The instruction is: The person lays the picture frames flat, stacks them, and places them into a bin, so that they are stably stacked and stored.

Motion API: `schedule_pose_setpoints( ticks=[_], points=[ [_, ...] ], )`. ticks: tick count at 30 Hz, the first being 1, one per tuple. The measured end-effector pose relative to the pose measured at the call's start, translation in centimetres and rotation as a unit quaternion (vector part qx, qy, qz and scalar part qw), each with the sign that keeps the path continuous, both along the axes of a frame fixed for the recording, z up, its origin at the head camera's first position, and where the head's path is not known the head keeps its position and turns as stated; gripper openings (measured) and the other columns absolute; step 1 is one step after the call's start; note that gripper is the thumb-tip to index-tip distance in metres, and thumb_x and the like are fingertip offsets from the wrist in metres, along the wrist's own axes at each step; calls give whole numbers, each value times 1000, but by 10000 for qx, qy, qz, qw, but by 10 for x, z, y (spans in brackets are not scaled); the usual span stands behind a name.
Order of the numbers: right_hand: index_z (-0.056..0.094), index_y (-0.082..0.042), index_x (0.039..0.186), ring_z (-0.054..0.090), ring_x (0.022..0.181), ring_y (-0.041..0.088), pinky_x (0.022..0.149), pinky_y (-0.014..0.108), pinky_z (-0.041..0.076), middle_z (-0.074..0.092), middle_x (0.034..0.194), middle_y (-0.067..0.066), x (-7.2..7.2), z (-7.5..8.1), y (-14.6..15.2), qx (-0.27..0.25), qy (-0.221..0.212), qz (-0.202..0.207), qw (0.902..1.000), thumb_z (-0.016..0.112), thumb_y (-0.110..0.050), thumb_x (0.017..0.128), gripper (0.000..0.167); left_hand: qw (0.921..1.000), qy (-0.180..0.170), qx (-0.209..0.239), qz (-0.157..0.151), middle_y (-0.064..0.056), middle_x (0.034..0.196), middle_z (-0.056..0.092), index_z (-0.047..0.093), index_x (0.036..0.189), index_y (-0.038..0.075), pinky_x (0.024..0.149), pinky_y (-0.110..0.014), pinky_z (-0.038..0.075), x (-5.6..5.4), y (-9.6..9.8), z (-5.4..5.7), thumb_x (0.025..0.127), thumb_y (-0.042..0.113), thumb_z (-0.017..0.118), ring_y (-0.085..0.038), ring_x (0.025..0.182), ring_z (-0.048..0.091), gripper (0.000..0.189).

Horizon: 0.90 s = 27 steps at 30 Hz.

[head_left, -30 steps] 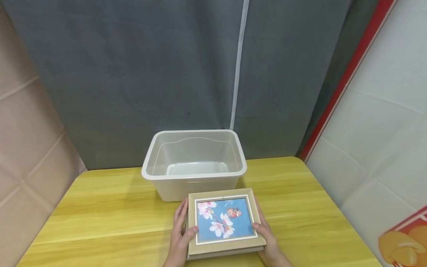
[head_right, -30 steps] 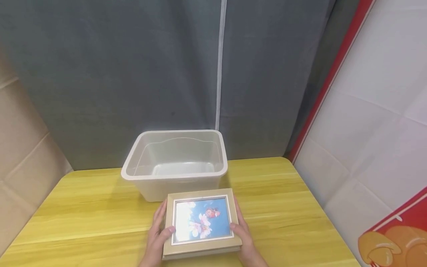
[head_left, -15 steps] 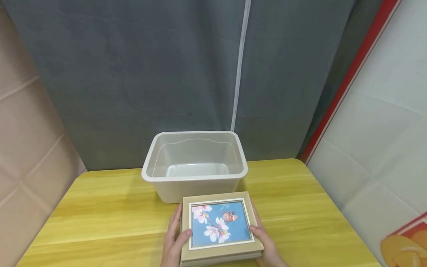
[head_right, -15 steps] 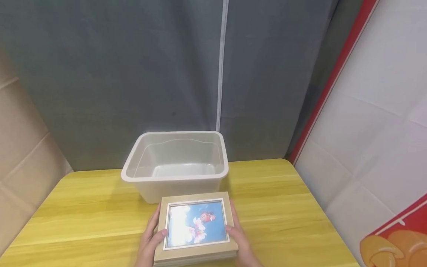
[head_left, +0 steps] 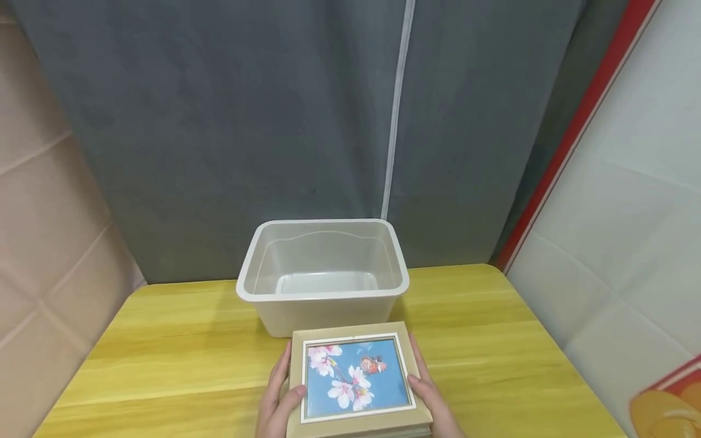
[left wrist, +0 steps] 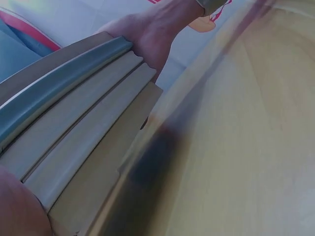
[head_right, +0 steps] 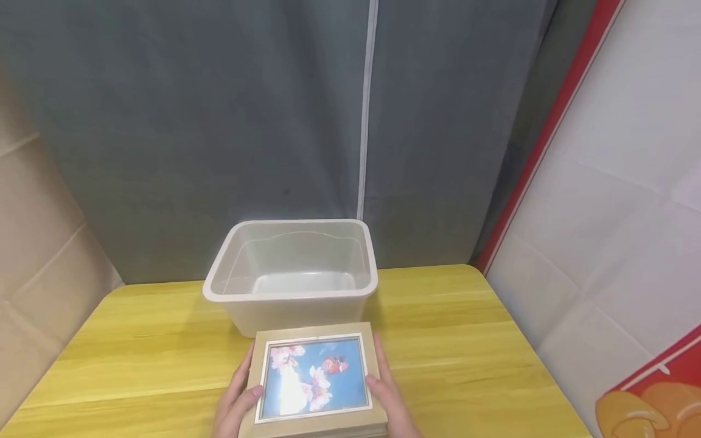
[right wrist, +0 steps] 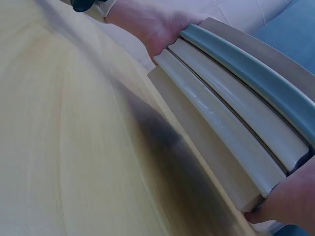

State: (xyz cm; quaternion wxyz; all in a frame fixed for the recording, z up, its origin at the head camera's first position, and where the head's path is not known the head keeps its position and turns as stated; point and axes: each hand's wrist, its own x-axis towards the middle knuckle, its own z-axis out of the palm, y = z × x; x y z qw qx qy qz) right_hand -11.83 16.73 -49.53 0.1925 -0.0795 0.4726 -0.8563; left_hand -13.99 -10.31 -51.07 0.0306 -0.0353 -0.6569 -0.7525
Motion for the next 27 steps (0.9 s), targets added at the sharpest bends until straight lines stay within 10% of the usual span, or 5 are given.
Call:
schedule_pose_setpoints(
  ticks=[9, 20, 27],
  points=[
    [-13, -59, 155, 47, 136, 40, 106, 65, 38, -34, 161, 20, 5, 17, -3, -432, 139, 177, 9988, 30, -28, 111, 69, 9996, -24, -228, -159, -32, 156, 24, 22, 163, 10, 79, -47, 60, 7, -9, 14, 96, 3, 51, -46, 115, 54, 73],
    [-9, -56, 158, 53, 127, 46, 100, 65, 44, -25, 162, 29, 3, 47, -1, 58, 162, 286, 9994, 38, -19, 105, 80, 9997, 92, 24, -227, -42, 151, 27, 23, 165, 21, 76, -41, 61, 7, -17, 28, 97, 4, 48, -25, 101, 66, 74],
    [-6, -53, 159, 49, 132, 45, 104, 64, 41, -19, 163, 30, -1, 54, -4, -29, 367, 443, 9983, 42, -14, 102, 85, 9981, 205, 461, -350, -47, 150, 25, 41, 148, 55, 78, -42, 61, 0, -25, 33, 100, 0, 44, -20, 102, 67, 73]
  ],
)
